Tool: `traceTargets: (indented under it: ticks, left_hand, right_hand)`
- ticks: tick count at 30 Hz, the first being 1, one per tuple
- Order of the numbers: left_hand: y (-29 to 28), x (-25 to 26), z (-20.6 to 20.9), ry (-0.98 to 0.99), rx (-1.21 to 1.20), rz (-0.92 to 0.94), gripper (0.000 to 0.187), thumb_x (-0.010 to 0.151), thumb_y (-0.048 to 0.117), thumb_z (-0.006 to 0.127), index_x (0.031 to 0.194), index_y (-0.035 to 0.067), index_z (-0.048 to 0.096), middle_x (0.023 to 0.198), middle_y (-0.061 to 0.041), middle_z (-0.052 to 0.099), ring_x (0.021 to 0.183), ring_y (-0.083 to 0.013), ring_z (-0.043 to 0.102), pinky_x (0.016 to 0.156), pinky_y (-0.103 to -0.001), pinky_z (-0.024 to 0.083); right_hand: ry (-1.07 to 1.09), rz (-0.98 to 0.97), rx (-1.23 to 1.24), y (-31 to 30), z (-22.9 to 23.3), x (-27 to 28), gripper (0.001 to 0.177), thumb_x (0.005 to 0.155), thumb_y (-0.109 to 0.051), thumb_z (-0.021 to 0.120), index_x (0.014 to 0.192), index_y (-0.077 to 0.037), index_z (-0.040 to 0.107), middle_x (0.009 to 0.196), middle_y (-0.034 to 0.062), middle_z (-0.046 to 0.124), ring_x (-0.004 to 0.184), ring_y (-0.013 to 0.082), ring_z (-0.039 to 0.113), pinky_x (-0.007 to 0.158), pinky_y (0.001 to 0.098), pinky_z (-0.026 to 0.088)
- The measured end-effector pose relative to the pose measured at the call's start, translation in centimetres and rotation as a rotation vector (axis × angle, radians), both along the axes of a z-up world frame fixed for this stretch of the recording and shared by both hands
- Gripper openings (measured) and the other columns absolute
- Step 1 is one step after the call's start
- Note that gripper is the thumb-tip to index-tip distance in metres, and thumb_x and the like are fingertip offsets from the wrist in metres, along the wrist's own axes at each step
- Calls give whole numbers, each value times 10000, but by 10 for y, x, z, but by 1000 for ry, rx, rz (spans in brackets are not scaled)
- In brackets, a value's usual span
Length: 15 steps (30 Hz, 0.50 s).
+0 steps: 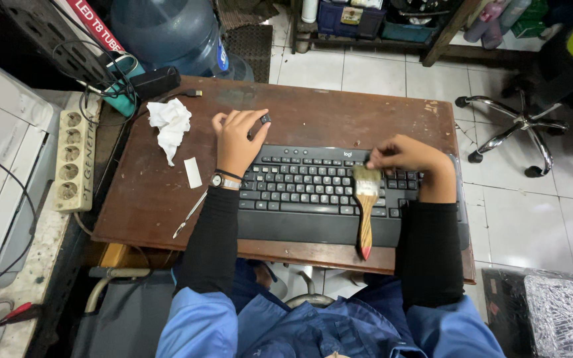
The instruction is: The person cleans a black computer keyboard using a paintbrush to sweep dust from the keys and between them. They also use a metal tool to remove individual keycaps, clean the exposed areas, and then place the keycaps back onto the keyboard.
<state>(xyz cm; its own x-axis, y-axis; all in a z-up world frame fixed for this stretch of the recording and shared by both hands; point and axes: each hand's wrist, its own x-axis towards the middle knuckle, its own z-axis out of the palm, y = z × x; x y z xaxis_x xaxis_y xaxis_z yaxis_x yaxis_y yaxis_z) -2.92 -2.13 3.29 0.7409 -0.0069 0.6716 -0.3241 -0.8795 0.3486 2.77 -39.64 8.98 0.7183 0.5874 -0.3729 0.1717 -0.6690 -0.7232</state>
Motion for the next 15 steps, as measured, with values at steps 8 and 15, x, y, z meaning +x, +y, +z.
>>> traceTargets:
  ticks: [8, 15]
  left_hand:
    - [-3, -1, -1, 1, -38, -36, 219, 950, 289, 737, 1165, 251, 728, 1038, 33, 712, 1004, -166, 642, 1002, -425, 322]
    - [-2, 0, 0, -44, -33, -98, 327, 897, 324, 800, 1211, 270, 726, 970, 56, 722, 876, -136, 654, 989, -382, 353]
  right_hand:
    - [-448, -217, -167, 10, -42, 23, 508, 873, -582, 706, 1209, -204, 656, 988, 104, 740, 1010, 396, 696, 896, 521, 527]
    - [-349, -72, -303, 32, -29, 7, 777, 681, -672, 807, 1189, -108, 644, 1053, 148, 750, 1107, 388, 681, 956, 535, 522]
